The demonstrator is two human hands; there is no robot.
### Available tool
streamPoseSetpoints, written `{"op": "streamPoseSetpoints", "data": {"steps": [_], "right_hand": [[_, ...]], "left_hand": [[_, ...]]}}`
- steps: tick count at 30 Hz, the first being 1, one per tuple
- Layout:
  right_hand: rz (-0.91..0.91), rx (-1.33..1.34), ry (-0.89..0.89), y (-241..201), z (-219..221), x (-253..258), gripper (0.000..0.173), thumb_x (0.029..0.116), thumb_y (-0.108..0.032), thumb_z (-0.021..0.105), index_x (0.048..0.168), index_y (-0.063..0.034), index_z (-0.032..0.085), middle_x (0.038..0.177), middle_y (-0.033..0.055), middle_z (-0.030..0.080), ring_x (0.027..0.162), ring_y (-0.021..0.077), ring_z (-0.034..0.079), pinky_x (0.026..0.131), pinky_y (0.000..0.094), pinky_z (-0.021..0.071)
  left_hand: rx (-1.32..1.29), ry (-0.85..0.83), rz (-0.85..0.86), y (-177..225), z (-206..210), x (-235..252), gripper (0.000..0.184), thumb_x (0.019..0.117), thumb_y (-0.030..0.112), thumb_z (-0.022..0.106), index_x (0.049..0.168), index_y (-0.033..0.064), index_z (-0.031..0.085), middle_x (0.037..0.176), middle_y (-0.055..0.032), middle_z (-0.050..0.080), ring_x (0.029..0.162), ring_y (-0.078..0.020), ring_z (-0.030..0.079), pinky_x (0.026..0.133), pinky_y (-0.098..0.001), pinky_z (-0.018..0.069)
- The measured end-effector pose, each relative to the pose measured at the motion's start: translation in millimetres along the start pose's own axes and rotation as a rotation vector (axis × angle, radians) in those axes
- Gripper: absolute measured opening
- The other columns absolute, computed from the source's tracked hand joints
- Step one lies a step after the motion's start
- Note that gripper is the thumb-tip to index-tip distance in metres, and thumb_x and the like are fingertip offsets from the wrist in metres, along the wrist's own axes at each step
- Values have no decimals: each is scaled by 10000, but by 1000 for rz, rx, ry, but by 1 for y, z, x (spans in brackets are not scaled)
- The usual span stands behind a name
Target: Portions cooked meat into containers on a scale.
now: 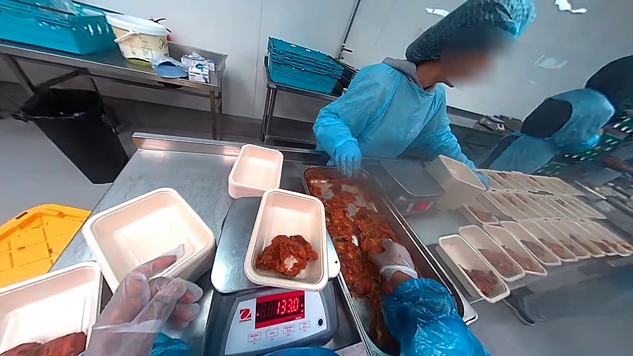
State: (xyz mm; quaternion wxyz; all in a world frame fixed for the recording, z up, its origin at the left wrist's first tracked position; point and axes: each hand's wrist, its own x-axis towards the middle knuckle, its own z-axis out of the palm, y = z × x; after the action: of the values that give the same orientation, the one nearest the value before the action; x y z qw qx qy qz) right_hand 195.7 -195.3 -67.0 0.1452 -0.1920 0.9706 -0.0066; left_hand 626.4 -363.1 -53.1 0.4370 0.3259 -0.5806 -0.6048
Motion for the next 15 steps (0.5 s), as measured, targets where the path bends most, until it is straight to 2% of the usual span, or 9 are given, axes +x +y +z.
{"op": "streamPoseSetpoints", "data": {"steps": [2,5,10,15], "right_hand": [[-25,-2,-13,0,-4,-4,358,916,-306,744,1192,-81,715,1208,175,714,1186,343,664,1013,552,509],[-48,-40,-82,-2,-7,-9,365,936,-254,723,1263,-93,704,1276,175,697,1234,339,646,1050,553,496],[-55,-111,-99,-8,-4,-20,336,926,-231,717,1229,-85,707,1266,170,696,1227,336,647,1039,540,505],[9,-116,-74,-15,1,-21,437,912,-249,738,1299,-62,663,1295,180,683,1241,334,646,1041,534,512]], "left_hand": [[12,-28,-1,2,-7,-3,356,1006,84,477,1343,5,395,776,65,703,622,-90,702,588,-252,618],[13,-51,0,3,-16,-7,352,1013,83,470,1344,3,382,790,70,704,633,-86,704,602,-260,620],[-16,-83,-34,8,-21,-14,317,1020,53,464,1325,27,380,791,89,706,646,-86,712,622,-267,628],[18,-59,-47,13,-24,-21,338,1015,67,460,1335,14,365,786,79,700,635,-91,708,613,-272,626]]}}
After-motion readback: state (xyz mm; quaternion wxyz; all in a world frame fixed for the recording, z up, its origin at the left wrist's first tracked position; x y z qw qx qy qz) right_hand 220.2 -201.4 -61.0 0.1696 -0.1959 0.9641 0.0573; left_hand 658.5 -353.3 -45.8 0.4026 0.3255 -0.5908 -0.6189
